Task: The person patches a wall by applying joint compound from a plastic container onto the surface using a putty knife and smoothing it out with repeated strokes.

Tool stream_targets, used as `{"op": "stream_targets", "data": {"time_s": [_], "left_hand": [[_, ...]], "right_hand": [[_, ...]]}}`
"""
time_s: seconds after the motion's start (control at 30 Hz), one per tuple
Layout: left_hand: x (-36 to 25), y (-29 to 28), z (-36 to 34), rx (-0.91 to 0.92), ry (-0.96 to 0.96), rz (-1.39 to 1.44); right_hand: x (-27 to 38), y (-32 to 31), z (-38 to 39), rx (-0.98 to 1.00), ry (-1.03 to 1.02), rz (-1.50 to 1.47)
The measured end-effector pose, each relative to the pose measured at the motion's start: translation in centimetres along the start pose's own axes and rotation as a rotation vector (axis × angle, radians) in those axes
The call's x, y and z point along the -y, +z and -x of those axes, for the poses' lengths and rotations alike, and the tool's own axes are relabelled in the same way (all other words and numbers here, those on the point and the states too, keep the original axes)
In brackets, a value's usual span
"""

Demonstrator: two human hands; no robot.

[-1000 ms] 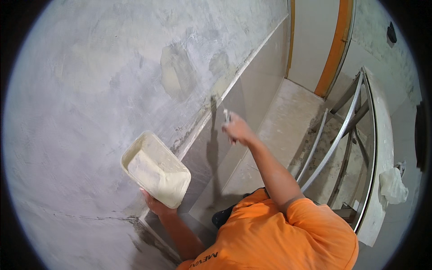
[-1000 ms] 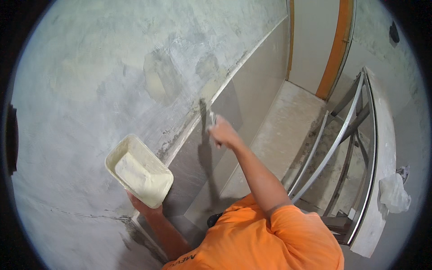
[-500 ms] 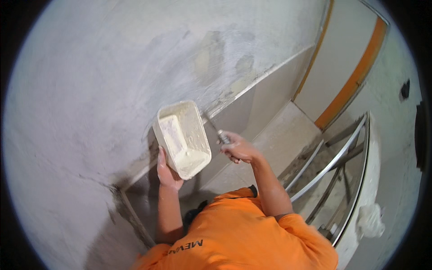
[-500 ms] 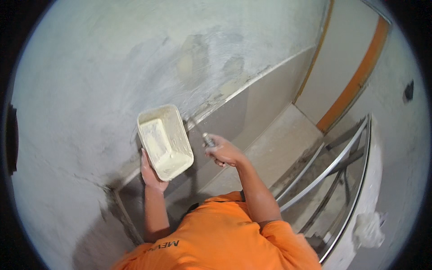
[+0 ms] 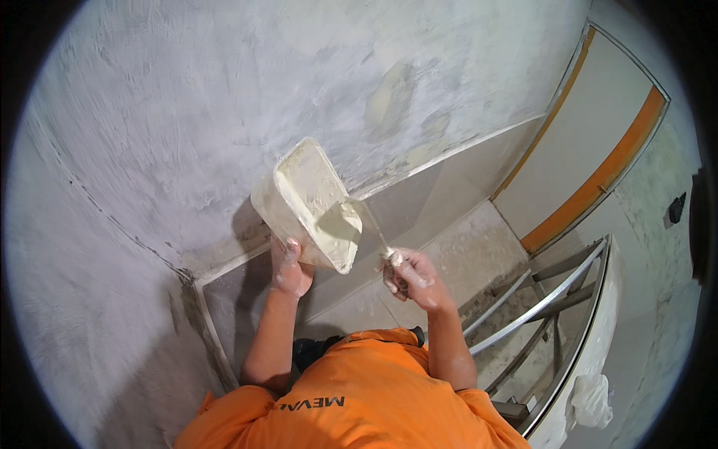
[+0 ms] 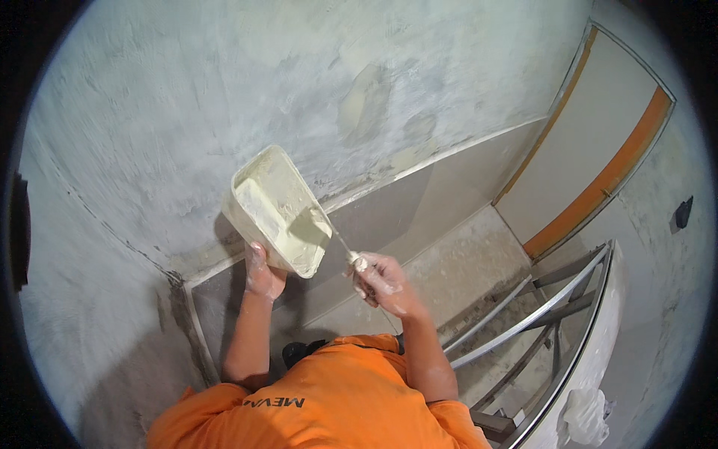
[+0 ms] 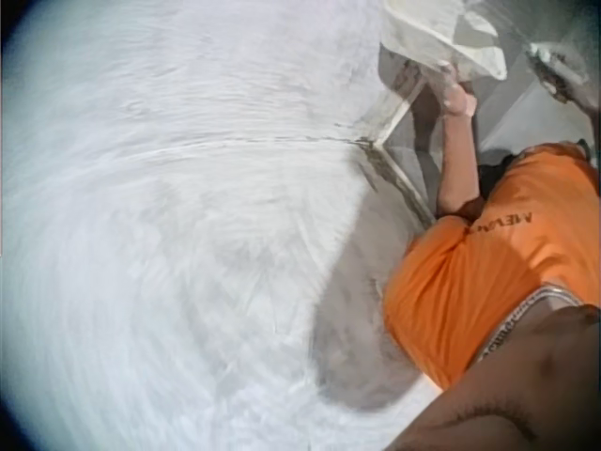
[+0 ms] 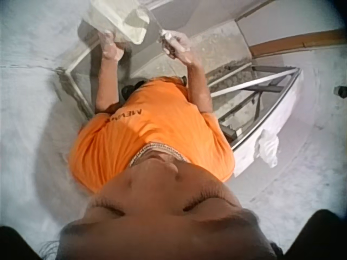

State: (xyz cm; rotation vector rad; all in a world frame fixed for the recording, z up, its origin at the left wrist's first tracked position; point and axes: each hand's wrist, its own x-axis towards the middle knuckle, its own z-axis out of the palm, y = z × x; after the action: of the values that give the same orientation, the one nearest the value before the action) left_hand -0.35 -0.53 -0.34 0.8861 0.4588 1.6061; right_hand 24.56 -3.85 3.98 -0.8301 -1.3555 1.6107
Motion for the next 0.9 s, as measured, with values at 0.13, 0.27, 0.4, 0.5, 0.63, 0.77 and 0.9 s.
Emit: {"op": "stream_targets", "data": {"time_s": [0.13, 0.27, 0.4, 0.5, 0.63, 0.77, 0.9], "left_hand": [[0.2, 1.3, 0.8, 0.004, 0.032, 0.017], [0.2, 1.2, 0.9, -0.066, 0.031, -0.003], [-0.7, 0.9, 1.1, -0.043, 0.021, 0.025], [-1.6, 1.2, 1.4, -0.074, 0.016, 0.068], [-1.2, 1.4, 1.3, -0.057, 0.021, 0.088], [-1.0, 2.2, 1.5, -0.093, -0.02, 0.126], [-0.7, 1.9, 1.5, -0.096, 0.012, 0.155]], "right_hand": [[-1.1, 1.3, 0.0, 0.028, -0.037, 0.062], [-1.9, 1.0, 0.0, 0.007, -0.138, 0.246], [-3.0, 0.2, 0.5, -0.002, -0.147, 0.332], [-3.7, -0.5, 0.8, 0.004, -0.167, 0.337], [-3.4, -1.5, 1.4, -0.053, -0.208, 0.393], [-3.0, -2.5, 1.7, -0.062, -0.204, 0.441], [-2.8, -3.0, 1.7, -0.046, -0.192, 0.514]]}}
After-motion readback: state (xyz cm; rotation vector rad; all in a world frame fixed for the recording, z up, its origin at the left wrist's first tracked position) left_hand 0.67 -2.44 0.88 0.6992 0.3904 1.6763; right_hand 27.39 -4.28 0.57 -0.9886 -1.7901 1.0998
